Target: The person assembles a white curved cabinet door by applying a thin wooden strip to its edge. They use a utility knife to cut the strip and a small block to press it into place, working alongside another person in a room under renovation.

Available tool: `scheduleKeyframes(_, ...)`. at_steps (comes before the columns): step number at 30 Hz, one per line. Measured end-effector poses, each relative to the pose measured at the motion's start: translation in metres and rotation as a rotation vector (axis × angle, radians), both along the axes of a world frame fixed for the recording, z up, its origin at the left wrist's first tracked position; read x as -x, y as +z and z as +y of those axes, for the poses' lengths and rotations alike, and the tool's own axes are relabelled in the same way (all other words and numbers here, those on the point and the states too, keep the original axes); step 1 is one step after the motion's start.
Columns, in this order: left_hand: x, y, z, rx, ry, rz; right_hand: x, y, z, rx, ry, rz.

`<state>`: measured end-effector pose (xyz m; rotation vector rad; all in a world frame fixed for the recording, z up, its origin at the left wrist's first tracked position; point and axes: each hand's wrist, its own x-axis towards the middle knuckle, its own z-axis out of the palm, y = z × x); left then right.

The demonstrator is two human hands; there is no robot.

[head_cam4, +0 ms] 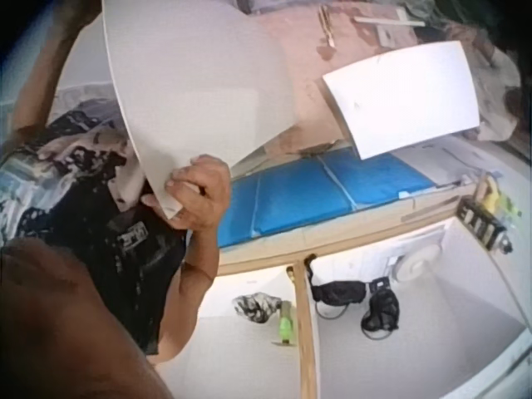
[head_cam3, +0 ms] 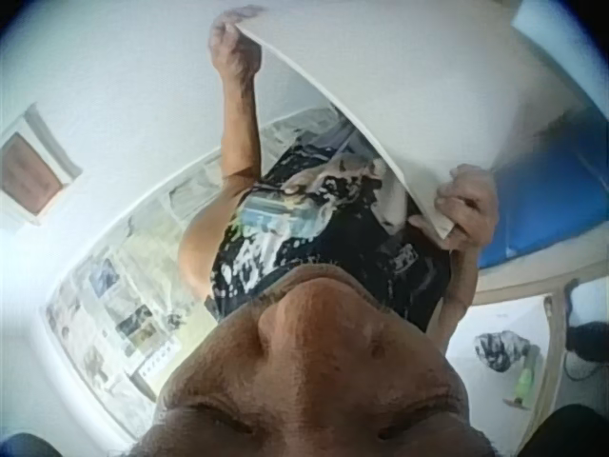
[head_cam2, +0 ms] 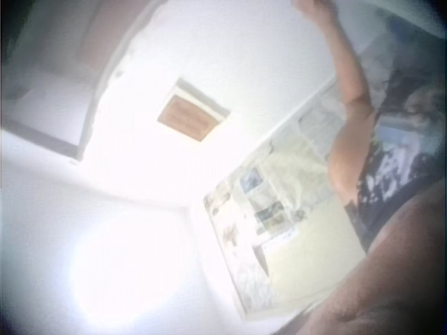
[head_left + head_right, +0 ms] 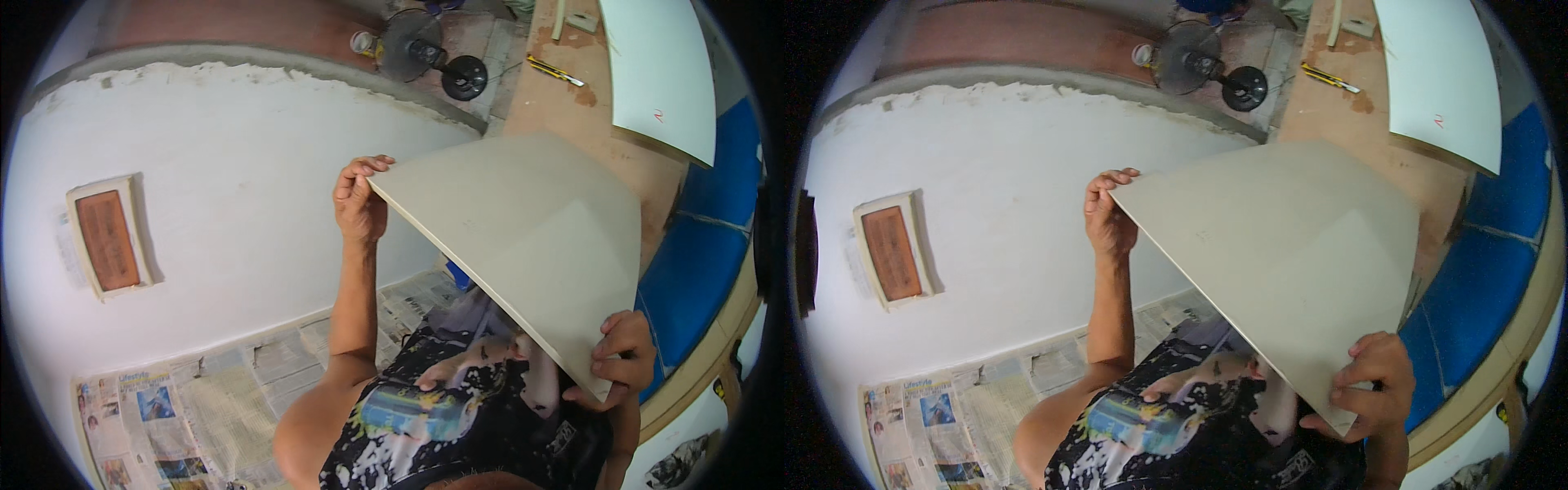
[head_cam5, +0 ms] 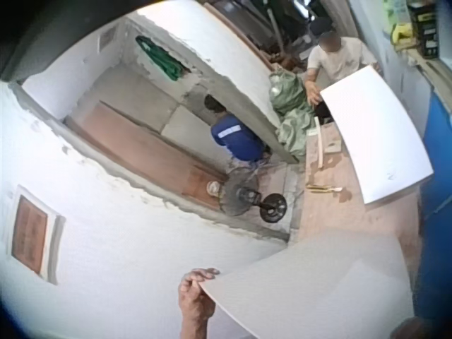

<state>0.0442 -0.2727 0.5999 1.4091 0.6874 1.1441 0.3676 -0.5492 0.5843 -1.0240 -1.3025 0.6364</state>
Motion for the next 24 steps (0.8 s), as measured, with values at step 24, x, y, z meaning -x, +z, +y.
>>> scheduleKeyframes(24, -0.125, 0.013, 0.111, -0.463, 0.350, 0.238, -0.036, 0.030, 0.100, -0.314, -0.672, 0.279)
